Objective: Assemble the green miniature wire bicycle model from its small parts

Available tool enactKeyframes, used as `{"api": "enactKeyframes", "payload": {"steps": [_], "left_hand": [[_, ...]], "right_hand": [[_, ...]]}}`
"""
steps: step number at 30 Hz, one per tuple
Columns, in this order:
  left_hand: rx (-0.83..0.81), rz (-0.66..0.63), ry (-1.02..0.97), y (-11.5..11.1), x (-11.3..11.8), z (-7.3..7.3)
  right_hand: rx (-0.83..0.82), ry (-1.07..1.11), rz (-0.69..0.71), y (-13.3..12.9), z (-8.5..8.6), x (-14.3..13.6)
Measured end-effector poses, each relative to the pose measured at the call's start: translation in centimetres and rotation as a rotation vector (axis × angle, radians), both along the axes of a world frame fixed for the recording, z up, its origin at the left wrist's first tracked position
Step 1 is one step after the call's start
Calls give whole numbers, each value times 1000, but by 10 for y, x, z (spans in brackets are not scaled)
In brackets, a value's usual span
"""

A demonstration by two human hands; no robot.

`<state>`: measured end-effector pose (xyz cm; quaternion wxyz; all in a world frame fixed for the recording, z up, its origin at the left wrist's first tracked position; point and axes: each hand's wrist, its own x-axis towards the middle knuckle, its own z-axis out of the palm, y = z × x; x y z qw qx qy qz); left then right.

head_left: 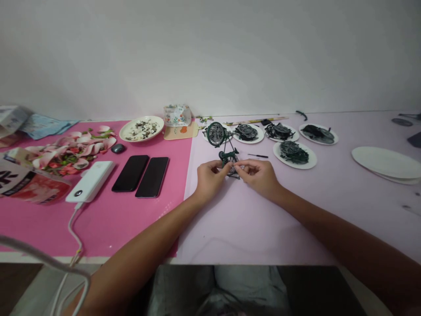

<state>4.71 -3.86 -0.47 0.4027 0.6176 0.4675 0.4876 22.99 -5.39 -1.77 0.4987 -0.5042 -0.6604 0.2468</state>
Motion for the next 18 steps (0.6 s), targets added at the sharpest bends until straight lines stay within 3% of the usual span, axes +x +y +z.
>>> {"api": "enactKeyframes", "payload": {"steps": [8,18], "left_hand": [[16,-1,8,0,0,-1],[79,14,74,-1,1,-2]], "right_hand": [[85,-75,-9,1,-7,3],[256,-205,-41,1,-4,4]]}}
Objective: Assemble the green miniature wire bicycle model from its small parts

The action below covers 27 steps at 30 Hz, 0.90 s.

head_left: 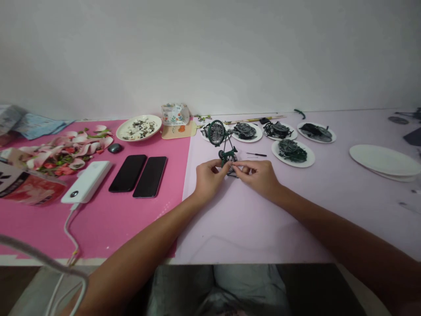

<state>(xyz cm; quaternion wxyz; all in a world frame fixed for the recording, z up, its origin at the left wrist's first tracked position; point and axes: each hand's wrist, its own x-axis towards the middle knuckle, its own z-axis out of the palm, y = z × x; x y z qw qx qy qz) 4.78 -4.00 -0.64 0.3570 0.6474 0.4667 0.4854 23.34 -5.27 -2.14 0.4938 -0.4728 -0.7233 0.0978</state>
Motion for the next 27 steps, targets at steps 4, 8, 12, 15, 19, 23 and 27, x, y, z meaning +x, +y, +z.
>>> {"api": "enactKeyframes", "payload": {"steps": [4,8,12,15,19,23,27], "left_hand": [[13,-2,21,0,0,-1],[7,-13,37,-1,0,0],[8,-24,36,-2,0,2],[12,-32,28,-2,0,2],[15,-33,31,-2,0,1],[17,-25,34,-2,0,1],[10,-25,46,-1,0,1]], "right_hand": [[59,-39,7,1,0,1],[63,-108,-10,2,0,4],[98,-185,-7,5,0,7],[125,-246,2,6,0,9],[111,-321,15,7,1,12],[121,-365,16,7,3,13],[139,-370,17,6,5,12]]}}
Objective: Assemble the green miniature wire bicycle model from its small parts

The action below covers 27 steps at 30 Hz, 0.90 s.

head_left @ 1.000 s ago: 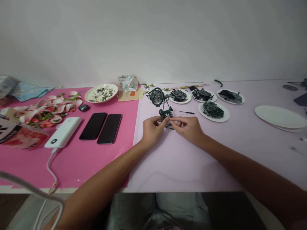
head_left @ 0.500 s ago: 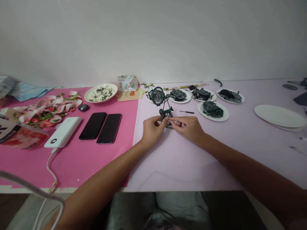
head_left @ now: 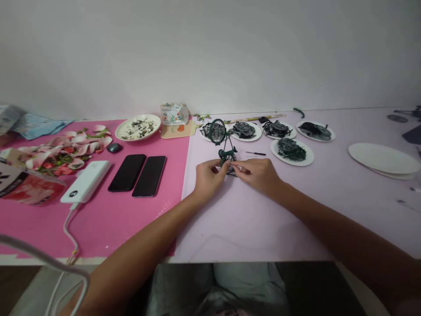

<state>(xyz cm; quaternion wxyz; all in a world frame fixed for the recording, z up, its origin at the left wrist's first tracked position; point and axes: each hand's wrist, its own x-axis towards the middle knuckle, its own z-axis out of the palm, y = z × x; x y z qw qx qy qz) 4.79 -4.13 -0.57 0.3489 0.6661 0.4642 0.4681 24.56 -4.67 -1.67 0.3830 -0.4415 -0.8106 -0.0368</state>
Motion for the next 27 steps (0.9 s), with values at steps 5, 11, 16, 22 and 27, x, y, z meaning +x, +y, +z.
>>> {"api": "enactKeyframes", "payload": {"steps": [5,11,16,22,27], "left_hand": [[1,7,-5,0,0,1],[-22,10,-12,1,0,2],[-36,9,-22,0,0,3],[-52,-11,-46,2,0,2],[-121,-87,-88,7,-3,-2]], "right_hand": [[-2,29,-17,0,-2,-2],[-38,150,-19,-2,-1,-4],[-26,191,-24,-4,1,-6],[-47,190,-10,-4,3,-7],[-18,190,28,-5,7,-5]]}}
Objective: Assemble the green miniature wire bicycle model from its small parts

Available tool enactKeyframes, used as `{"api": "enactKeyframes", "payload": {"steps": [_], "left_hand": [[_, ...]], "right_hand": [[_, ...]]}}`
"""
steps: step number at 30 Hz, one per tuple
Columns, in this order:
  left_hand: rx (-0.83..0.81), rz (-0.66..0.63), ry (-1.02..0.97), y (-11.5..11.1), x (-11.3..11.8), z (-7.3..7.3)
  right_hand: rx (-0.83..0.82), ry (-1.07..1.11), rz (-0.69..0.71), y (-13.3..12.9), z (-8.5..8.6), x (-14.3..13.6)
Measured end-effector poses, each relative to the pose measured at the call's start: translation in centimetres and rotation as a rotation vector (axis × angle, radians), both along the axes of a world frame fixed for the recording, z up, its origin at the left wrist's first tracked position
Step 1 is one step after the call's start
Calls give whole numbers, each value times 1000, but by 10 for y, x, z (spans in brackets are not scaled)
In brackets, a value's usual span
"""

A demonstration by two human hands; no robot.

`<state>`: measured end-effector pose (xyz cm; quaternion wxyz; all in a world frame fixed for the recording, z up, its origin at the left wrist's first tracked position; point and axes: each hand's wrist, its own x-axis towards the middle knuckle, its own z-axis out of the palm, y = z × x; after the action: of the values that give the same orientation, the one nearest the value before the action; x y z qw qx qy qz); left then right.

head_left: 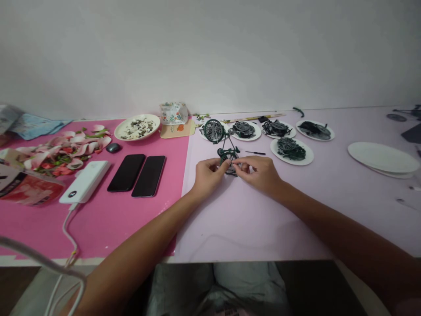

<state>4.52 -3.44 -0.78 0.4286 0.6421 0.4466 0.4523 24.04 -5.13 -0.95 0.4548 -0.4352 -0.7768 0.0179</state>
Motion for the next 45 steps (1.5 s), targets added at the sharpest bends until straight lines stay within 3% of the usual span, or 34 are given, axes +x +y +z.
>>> {"api": "enactKeyframes", "payload": {"steps": [10,29,40,45], "left_hand": [[-37,-71,-59,4,-1,-4],[-41,-63,-40,3,-1,-2],[75,32,51,-1,2,-1],[74,55,77,-2,2,-1]], "right_hand": [[17,131,70,1,-5,-2],[17,85,21,0,-4,-1],[-120,-79,-10,0,-2,0],[-266,-89,38,-3,-2,-2]]}}
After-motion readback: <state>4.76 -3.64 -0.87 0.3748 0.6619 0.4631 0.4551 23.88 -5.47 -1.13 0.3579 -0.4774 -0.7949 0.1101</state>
